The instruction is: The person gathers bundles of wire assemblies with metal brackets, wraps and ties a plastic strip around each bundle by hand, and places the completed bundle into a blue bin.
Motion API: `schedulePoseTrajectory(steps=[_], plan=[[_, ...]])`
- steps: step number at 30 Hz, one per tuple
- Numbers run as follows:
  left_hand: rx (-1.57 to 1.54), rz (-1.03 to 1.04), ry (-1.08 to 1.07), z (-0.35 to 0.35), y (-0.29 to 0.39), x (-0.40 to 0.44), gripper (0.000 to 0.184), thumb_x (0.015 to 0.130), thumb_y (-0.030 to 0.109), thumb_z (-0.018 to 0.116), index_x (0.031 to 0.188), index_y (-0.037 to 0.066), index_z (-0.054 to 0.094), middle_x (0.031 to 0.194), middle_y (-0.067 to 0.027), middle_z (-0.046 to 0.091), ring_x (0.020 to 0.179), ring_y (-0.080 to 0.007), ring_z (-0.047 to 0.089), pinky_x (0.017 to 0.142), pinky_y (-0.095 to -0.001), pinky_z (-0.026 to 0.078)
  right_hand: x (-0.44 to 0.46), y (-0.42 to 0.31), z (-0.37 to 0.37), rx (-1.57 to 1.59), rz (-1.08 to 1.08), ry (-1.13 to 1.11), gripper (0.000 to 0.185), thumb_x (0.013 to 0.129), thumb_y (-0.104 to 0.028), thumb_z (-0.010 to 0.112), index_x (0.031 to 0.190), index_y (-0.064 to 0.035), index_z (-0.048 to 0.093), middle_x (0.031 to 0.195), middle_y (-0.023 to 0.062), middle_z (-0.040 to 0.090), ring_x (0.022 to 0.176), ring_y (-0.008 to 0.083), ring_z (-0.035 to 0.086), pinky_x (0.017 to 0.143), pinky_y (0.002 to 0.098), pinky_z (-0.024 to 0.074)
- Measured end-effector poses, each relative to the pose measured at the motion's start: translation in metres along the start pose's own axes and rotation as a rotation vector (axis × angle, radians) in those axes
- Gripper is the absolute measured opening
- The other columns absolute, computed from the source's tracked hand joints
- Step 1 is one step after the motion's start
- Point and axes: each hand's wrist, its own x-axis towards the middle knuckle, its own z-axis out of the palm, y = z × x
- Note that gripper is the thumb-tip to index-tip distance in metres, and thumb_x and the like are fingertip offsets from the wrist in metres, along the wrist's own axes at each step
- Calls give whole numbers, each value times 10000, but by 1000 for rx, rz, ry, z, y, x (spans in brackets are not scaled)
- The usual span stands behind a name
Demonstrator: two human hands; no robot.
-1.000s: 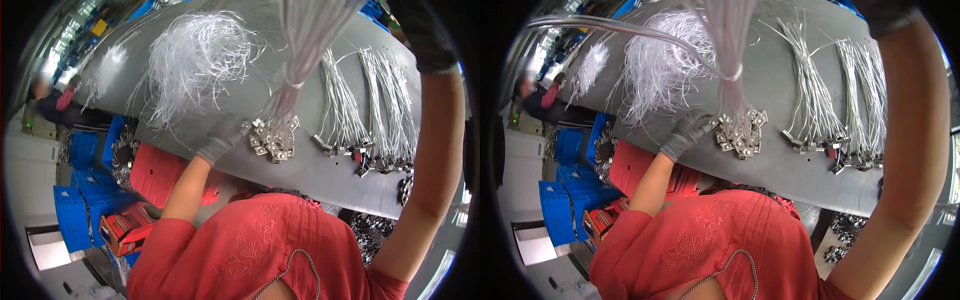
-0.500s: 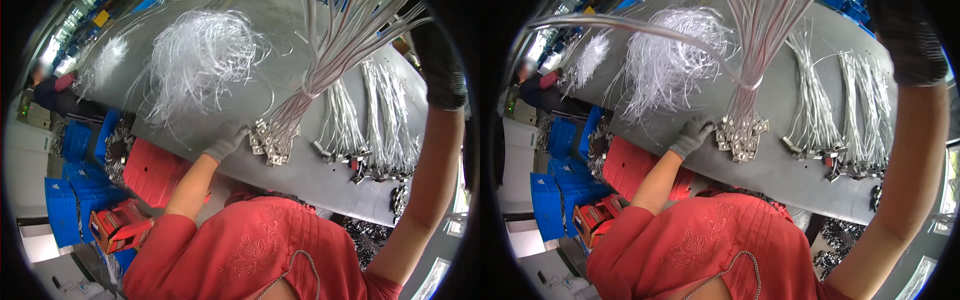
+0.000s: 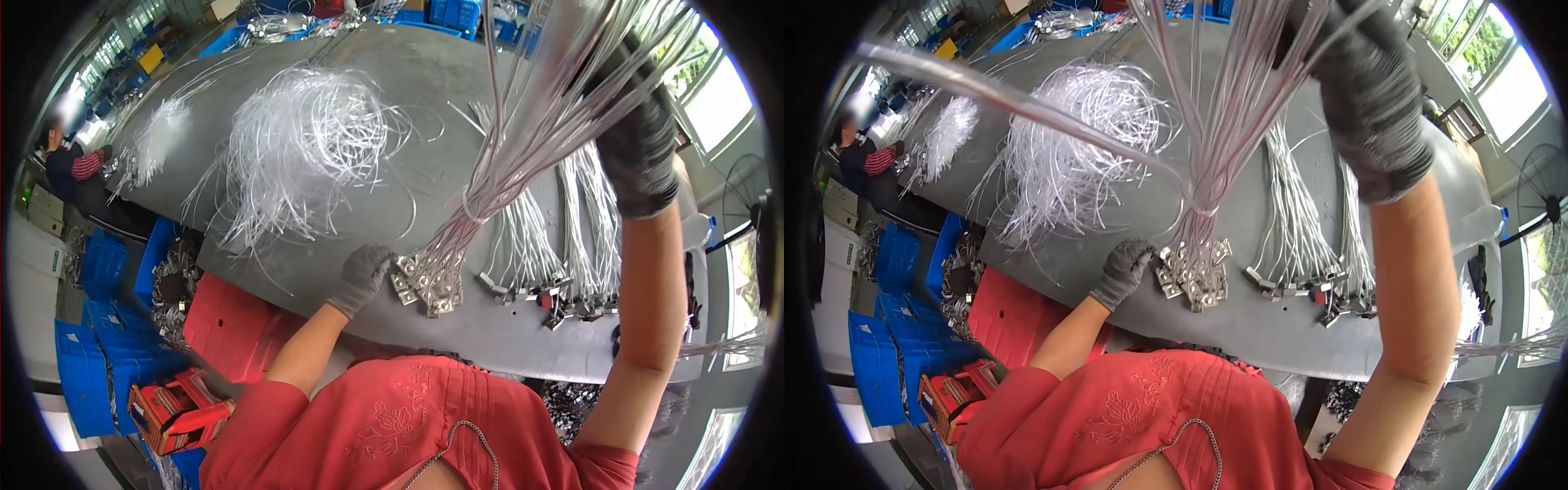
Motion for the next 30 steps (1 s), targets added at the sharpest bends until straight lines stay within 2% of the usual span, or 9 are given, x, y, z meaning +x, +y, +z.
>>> schedulePoseTrajectory(steps=[3, 6, 10, 12, 15, 21, 25, 27, 30], plan=[[-47, 29, 21, -13, 26, 18, 120, 786, 79, 563, 901, 64, 596, 827, -102, 606, 782, -295, 568, 710, -377, 457, -12, 11, 21, -6, -145, 7, 393, 845, -262, 608, 1145, -21, 531, 944, 22, 614, 820, 92, 573, 723, 240, 472], [-66, 62, 64, -18, 41, 30, 109, 786, 82, 561, 885, 65, 603, 812, -99, 603, 766, -297, 562, 697, -379, 450, -13, 7, 19, 19, -60, 4, 384, 823, -185, 640, 1156, -31, 525, 932, 13, 609, 815, 88, 569, 726, 235, 476], [-51, 17, 18, -22, 39, 31, 107, 787, 98, 569, 880, 54, 601, 795, -115, 595, 747, -314, 562, 672, -393, 452, -16, 9, 20, 0, -167, 74, 378, 834, -186, 626, 1164, -35, 520, 983, 27, 608, 873, 101, 560, 730, 239, 480], [-10, -15, 3, -13, 27, 23, 111, 790, 112, 571, 879, 54, 602, 801, -118, 595, 745, -319, 563, 665, -401, 456, -19, 13, 21, -22, -48, 188, 339, 850, -172, 602, 1150, -35, 523, 986, 36, 607, 879, 111, 566, 723, 250, 486], [83, -28, -40, -7, 15, 11, 116, 789, 120, 577, 890, 71, 603, 864, -122, 602, 769, -325, 574, 681, -397, 471, -19, 6, 31, 102, -32, 158, 265, 867, -148, 575, 1107, -40, 546, 921, 36, 609, 795, 99, 573, 680, 241, 486], [-25, -69, -79, 0, -2, -16, 189, 781, 115, 583, 968, 104, 604, 941, -119, 606, 870, -310, 578, 773, -369, 467, -20, 6, 29, 53, -34, 304, 268, 872, -193, 573, 1076, -20, 550, 894, 32, 596, 801, 96, 553, 702, 247, 473], [3, -73, -31, -16, 15, -8, 138, 791, 104, 576, 921, 66, 604, 898, -130, 597, 842, -319, 568, 749, -390, 456, -20, 12, 27, -121, -164, 243, 307, 862, -234, 580, 1068, -8, 550, 894, 37, 599, 814, 96, 550, 729, 254, 468], [5, -129, -86, -24, 24, -4, 135, 790, 104, 594, 917, 65, 618, 916, -132, 613, 818, -310, 581, 714, -372, 467, -34, 20, 13, -90, -85, 143, 315, 848, -231, 584, 1066, -6, 553, 905, 40, 605, 825, 98, 561, 737, 247, 468], [-15, 7, 48, -13, 20, 1, 111, 786, 120, 598, 865, 44, 592, 846, -126, 585, 761, -308, 563, 679, -373, 462, -19, 20, 3, -47, -114, 109, 291, 845, -195, 573, 1067, -7, 559, 926, 48, 609, 829, 111, 581, 725, 243, 479]])
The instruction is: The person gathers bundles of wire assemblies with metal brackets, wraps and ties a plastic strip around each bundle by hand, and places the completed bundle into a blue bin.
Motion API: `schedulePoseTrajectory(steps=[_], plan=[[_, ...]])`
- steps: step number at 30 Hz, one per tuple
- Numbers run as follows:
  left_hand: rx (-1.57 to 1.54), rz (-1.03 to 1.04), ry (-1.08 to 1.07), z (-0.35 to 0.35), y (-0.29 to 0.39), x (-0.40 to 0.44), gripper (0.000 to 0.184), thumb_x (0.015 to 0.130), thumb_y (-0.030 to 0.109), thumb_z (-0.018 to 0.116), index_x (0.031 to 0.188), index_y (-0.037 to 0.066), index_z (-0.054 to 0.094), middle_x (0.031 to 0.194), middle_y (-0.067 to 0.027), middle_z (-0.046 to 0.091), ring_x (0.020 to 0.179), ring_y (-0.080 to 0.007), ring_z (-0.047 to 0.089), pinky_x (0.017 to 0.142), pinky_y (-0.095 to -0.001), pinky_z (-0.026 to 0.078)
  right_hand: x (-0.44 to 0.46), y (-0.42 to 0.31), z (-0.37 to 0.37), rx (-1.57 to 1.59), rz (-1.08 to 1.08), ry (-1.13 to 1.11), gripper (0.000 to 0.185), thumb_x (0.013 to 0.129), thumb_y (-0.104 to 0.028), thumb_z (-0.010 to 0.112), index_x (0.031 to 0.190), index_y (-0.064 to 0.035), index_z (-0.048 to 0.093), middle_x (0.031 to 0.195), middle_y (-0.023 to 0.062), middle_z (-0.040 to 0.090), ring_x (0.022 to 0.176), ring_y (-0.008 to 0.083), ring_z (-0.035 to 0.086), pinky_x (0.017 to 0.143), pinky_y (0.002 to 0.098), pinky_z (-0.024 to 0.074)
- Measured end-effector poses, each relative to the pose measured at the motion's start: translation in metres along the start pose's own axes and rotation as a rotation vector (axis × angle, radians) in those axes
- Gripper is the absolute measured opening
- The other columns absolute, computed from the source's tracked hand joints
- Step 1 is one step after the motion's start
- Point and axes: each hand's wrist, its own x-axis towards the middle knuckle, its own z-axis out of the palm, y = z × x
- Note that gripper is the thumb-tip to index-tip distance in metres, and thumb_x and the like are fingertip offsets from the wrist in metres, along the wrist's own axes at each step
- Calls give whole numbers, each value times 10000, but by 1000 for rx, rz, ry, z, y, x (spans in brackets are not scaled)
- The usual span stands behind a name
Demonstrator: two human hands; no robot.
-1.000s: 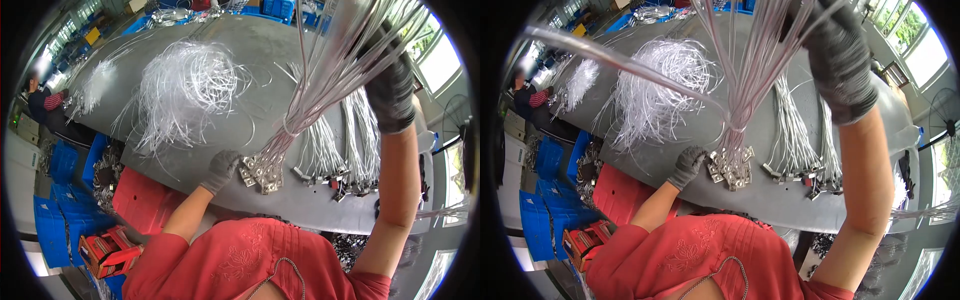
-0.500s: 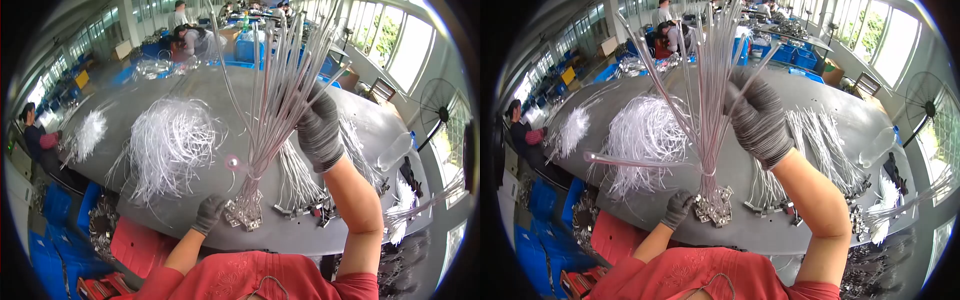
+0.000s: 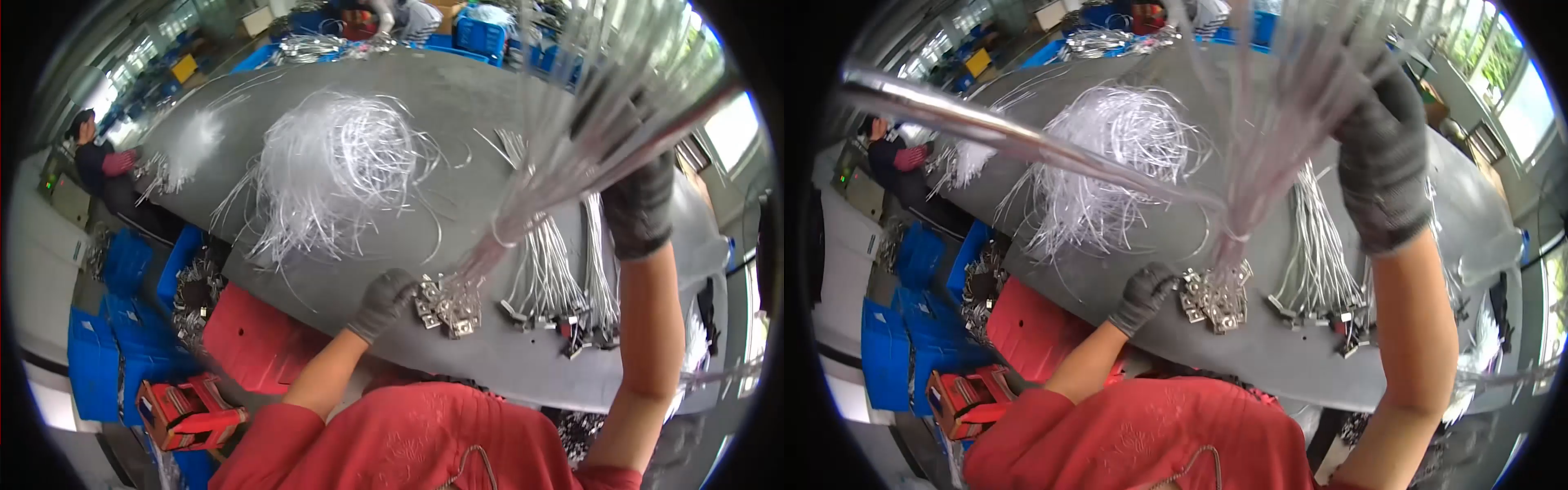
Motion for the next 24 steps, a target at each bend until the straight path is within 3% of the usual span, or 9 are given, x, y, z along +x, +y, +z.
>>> schedulePoseTrajectory(steps=[3, 8, 10, 13, 16, 17, 20, 22, 24], plan=[[-83, -73, -8, -2, 11, 8, 102, 780, 103, 605, 857, 38, 590, 832, -121, 585, 739, -297, 568, 653, -354, 468, 1, 5, -8, -333, -161, -66, 244, 891, -133, 514, 1097, -9, 559, 977, 64, 597, 822, 134, 598, 712, 251, 491], [-190, -173, -49, 3, 7, 11, 127, 740, 36, 648, 854, 37, 594, 806, -106, 588, 730, -248, 581, 662, -307, 474, 1, 2, -16, -188, -44, -46, 239, 896, -141, 515, 1092, -11, 556, 967, 67, 602, 835, 138, 597, 726, 256, 487], [-222, -171, -66, 4, 5, 11, 141, 732, 26, 655, 859, 39, 595, 802, -104, 589, 729, -233, 582, 666, -299, 472, 0, 0, -15, 37, 39, -61, 245, 891, -161, 530, 1086, -14, 554, 950, 63, 608, 831, 137, 597, 721, 255, 486], [-300, -187, -41, 4, 2, 11, 128, 756, 81, 629, 879, 48, 613, 815, -106, 585, 745, -279, 567, 673, -322, 468, 3, 2, -13, -50, -12, -60, 286, 880, -215, 554, 1086, -17, 548, 933, 53, 616, 812, 124, 595, 693, 236, 481], [-78, -89, -50, 12, -8, 8, 115, 772, 104, 614, 871, 46, 608, 804, -118, 591, 724, -286, 570, 659, -339, 465, -4, -6, -6, -5, 15, -6, 303, 854, -185, 590, 1099, -12, 546, 923, 37, 609, 783, 106, 576, 690, 229, 474], [-100, -270, -137, 11, -7, 3, 121, 783, 126, 604, 870, 42, 605, 780, -124, 595, 699, -298, 572, 641, -352, 459, -8, -5, -4, -23, 21, 36, 318, 842, -167, 604, 1109, -8, 541, 921, 30, 606, 764, 100, 564, 689, 232, 471], [-86, -173, -126, 13, -9, -3, 112, 779, 122, 611, 856, 42, 598, 750, -122, 588, 671, -288, 569, 623, -349, 454, -4, -23, 14, 4, 41, 94, 338, 833, -174, 615, 1118, -12, 534, 908, 13, 595, 762, 86, 545, 685, 235, 465], [-44, -168, -133, 20, -18, -7, 98, 777, 105, 612, 857, 51, 597, 774, -118, 589, 684, -273, 569, 637, -344, 457, -1, -28, 13, 84, 75, -7, 324, 823, -178, 629, 1092, -20, 540, 896, 13, 589, 776, 90, 545, 680, 241, 467], [-48, -184, -133, 27, -25, -8, 94, 776, 89, 611, 863, 58, 596, 793, -115, 589, 704, -265, 570, 653, -340, 459, 0, -31, 19, 163, 93, 75, 301, 818, -169, 634, 1063, -21, 542, 885, 20, 586, 771, 104, 550, 675, 248, 471]])
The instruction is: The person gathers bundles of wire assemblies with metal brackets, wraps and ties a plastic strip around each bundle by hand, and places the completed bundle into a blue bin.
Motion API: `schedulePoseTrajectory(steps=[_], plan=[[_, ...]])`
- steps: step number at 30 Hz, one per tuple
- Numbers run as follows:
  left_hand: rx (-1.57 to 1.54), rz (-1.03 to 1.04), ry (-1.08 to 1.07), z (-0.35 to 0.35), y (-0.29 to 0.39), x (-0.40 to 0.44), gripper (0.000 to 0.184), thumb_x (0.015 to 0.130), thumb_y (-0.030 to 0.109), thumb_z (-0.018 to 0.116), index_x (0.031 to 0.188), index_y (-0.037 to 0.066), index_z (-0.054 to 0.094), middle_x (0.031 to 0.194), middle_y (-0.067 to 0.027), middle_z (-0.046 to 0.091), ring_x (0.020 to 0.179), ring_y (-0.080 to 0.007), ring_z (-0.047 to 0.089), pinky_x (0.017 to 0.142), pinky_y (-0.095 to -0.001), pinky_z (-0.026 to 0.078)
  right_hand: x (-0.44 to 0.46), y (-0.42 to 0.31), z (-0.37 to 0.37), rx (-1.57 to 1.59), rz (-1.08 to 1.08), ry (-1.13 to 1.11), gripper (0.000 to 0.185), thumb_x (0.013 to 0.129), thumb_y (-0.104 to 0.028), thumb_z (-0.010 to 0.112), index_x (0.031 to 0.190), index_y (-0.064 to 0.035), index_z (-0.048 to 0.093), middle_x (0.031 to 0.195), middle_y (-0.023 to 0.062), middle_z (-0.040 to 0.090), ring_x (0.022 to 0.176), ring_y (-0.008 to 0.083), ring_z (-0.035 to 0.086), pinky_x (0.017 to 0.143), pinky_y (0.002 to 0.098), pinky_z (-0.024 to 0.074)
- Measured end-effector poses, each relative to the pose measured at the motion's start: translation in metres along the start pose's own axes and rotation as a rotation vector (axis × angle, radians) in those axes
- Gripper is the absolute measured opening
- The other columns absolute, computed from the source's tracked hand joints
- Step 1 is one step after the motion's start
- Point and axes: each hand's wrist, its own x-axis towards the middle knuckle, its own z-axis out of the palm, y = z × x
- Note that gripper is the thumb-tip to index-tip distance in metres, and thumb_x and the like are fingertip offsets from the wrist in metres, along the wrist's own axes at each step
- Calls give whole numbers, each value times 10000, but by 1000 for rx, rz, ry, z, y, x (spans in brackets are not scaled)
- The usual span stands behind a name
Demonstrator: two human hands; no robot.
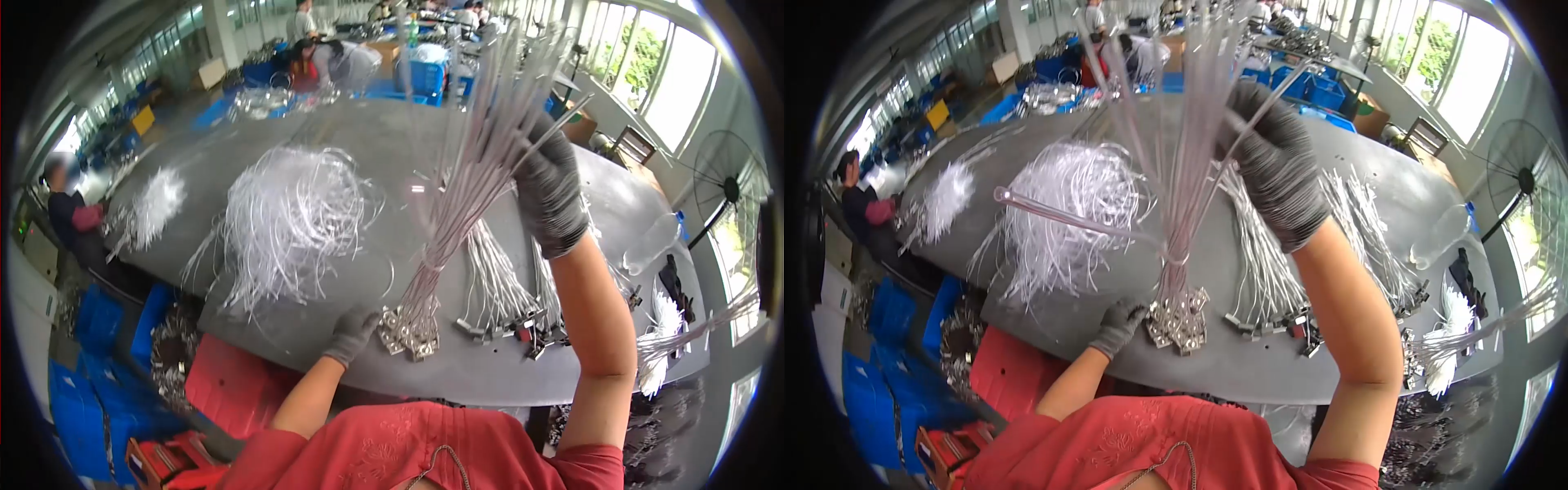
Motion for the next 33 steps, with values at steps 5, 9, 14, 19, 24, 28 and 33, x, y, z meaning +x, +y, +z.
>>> schedulePoseTrajectory(steps=[5, 9, 14, 19, 24, 28, 33], plan=[[58, -82, -46, 0, -2, 0, 249, 838, 276, 537, 923, 51, 603, 878, -173, 586, 832, -358, 555, 728, -417, 446, 2, -17, 5, 20, -4, 17, 263, 831, -189, 618, 1020, -27, 533, 820, 30, 562, 733, 113, 548, 667, 261, 471], [69, -58, 31, -11, 3, -4, 282, 851, 319, 500, 906, 63, 604, 881, -161, 584, 834, -348, 560, 723, -420, 447, 3, -18, 3, -26, -17, -42, 258, 849, -213, 595, 1013, -31, 516, 829, 30, 559, 747, 110, 540, 697, 256, 462], [243, -76, -54, 0, 5, -6, 275, 853, 302, 490, 908, 58, 605, 881, -165, 589, 835, -349, 561, 736, -422, 446, 2, -8, 0, -68, 36, -183, 330, 855, -242, 596, 1089, -30, 501, 892, 35, 570, 828, 107, 532, 775, 261, 446], [239, -198, -92, 13, 22, 0, 266, 829, 280, 534, 923, 42, 606, 901, -166, 596, 858, -346, 560, 774, -416, 441, 3, -7, -1, -56, 82, -251, 291, 862, -215, 587, 1064, -13, 534, 935, 62, 600, 868, 122, 555, 767, 273, 474], [333, -127, -78, 3, 27, 10, 350, 773, 260, 608, 1055, 56, 564, 1057, -145, 572, 1008, -322, 522, 896, -366, 416, 3, -4, 1, -73, 25, -213, 289, 848, -173, 603, 1071, -5, 527, 972, 82, 600, 884, 130, 560, 769, 275, 479], [-256, 122, 282, -43, 101, 37, 636, 781, 345, 633, 1239, -25, 392, 1210, -180, 479, 1145, -290, 460, 974, -353, 352, 5, -1, -1, -132, -60, -207, 249, 850, -146, 593, 1041, 1, 533, 903, 72, 608, 838, 124, 559, 758, 270, 471], [-365, 210, 274, -59, 200, 85, 515, 808, 267, 640, 1166, -26, 413, 1083, -125, 540, 1026, -205, 523, 886, -322, 412, 5, 5, 9, -165, -133, -208, 195, 848, -151, 591, 977, -9, 558, 849, 43, 594, 774, 116, 564, 692, 258, 475]])
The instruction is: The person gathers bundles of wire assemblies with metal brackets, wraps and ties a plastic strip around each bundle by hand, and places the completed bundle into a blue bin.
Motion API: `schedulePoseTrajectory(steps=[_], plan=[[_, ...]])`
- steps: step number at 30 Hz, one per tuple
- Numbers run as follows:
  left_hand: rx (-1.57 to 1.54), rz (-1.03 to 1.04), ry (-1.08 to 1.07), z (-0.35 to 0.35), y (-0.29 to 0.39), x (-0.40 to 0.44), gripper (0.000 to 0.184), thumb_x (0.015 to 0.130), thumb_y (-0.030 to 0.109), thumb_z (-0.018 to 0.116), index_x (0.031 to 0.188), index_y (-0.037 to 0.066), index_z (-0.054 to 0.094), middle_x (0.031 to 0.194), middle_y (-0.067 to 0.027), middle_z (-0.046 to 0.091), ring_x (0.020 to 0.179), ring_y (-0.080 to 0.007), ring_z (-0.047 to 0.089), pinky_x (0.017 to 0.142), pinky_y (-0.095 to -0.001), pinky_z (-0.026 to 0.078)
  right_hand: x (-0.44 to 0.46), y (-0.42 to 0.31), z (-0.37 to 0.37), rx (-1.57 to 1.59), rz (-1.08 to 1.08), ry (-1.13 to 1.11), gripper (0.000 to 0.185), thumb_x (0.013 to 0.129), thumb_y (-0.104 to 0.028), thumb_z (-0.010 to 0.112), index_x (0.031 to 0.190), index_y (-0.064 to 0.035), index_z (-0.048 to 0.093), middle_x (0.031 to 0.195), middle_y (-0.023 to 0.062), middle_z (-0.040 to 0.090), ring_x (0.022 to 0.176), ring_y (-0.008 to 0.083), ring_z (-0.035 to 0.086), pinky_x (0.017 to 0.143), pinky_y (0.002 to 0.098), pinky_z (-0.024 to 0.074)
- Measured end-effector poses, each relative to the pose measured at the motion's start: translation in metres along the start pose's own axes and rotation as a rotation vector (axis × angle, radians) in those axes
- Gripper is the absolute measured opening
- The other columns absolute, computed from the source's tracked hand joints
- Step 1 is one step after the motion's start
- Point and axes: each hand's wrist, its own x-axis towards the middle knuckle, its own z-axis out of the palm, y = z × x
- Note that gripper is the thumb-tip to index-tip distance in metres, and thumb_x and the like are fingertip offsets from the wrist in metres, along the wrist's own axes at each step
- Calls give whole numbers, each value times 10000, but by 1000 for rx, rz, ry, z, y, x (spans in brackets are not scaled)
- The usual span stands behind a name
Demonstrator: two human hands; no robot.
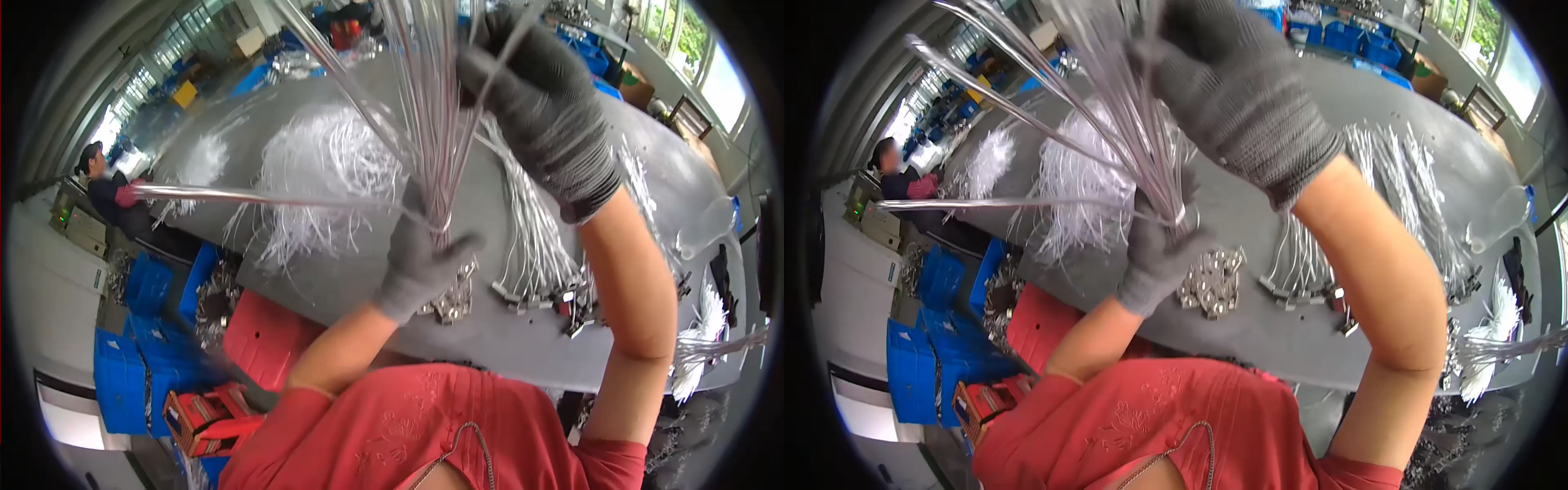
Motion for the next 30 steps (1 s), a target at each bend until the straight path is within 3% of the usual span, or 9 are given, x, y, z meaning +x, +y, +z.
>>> schedulePoseTrajectory(steps=[2, 4, 9, 14, 21, 22, 25, 26, 30], plan=[[-196, -280, -39, 8, 3, 10, 411, 815, 205, 640, 1109, -4, 444, 998, -87, 579, 935, -157, 561, 825, -285, 448, -3, -6, 4, -104, -73, 15, 201, 853, -167, 582, 977, -10, 561, 805, 42, 587, 730, 127, 562, 678, 258, 470], [-291, -202, -78, 8, -6, 14, 331, 819, 152, 631, 1062, 11, 457, 932, -57, 590, 870, -119, 571, 776, -251, 460, 1, -4, 3, -188, -230, 38, 151, 860, -113, 551, 953, 7, 558, 783, 61, 587, 684, 137, 549, 638, 255, 463], [-439, -172, -145, 0, 1, 18, 321, 856, 57, 531, 1165, 3, 465, 979, -76, 588, 903, -130, 573, 787, -274, 477, -2, -18, 3, -202, -91, 99, 104, 855, -86, 547, 852, 18, 553, 686, 75, 575, 628, 124, 539, 593, 259, 458], [-485, -208, -216, -6, -12, 23, 399, 857, 112, 566, 1210, 8, 413, 1007, -88, 570, 908, -171, 582, 827, -330, 495, 8, -15, 6, -309, -56, 95, 138, 850, -114, 557, 796, 13, 552, 651, 64, 574, 603, 121, 547, 578, 260, 464], [-326, -198, -226, -2, -13, 23, 416, 854, 139, 580, 1206, 2, 406, 896, -47, 570, 825, -126, 572, 767, -285, 486, -1, -34, 4, -395, 92, 59, 137, 854, -151, 556, 831, -15, 562, 706, 62, 582, 649, 126, 567, 644, 274, 490], [-280, -126, -180, 3, -19, 24, 430, 791, 357, 659, 995, 30, 470, 712, -22, 541, 616, -127, 511, 550, -262, 415, -6, -35, -1, -397, 93, 51, 138, 854, -154, 557, 848, -17, 563, 729, 62, 582, 673, 129, 567, 658, 275, 487], [-10, 74, -175, 10, -9, 23, 429, 812, 390, 619, 982, 27, 468, 690, -68, 543, 606, -188, 538, 559, -299, 428, -20, -35, -23, -416, 90, 33, 148, 857, -164, 561, 896, -21, 564, 799, 63, 583, 742, 138, 569, 699, 280, 481], [53, 62, -224, 12, -4, 26, 424, 814, 374, 614, 1018, 33, 465, 730, -111, 573, 646, -267, 581, 587, -347, 457, -25, -35, -32, -421, 83, 28, 155, 858, -167, 562, 913, -23, 564, 822, 64, 584, 766, 141, 569, 712, 281, 478], [136, 76, -182, 34, 0, 23, 445, 790, 317, 638, 1080, 32, 458, 804, -153, 607, 730, -344, 604, 630, -415, 487, -44, -32, -64, -461, 50, -11, 191, 861, -180, 567, 977, -29, 565, 915, 65, 585, 859, 152, 571, 767, 288, 470]])
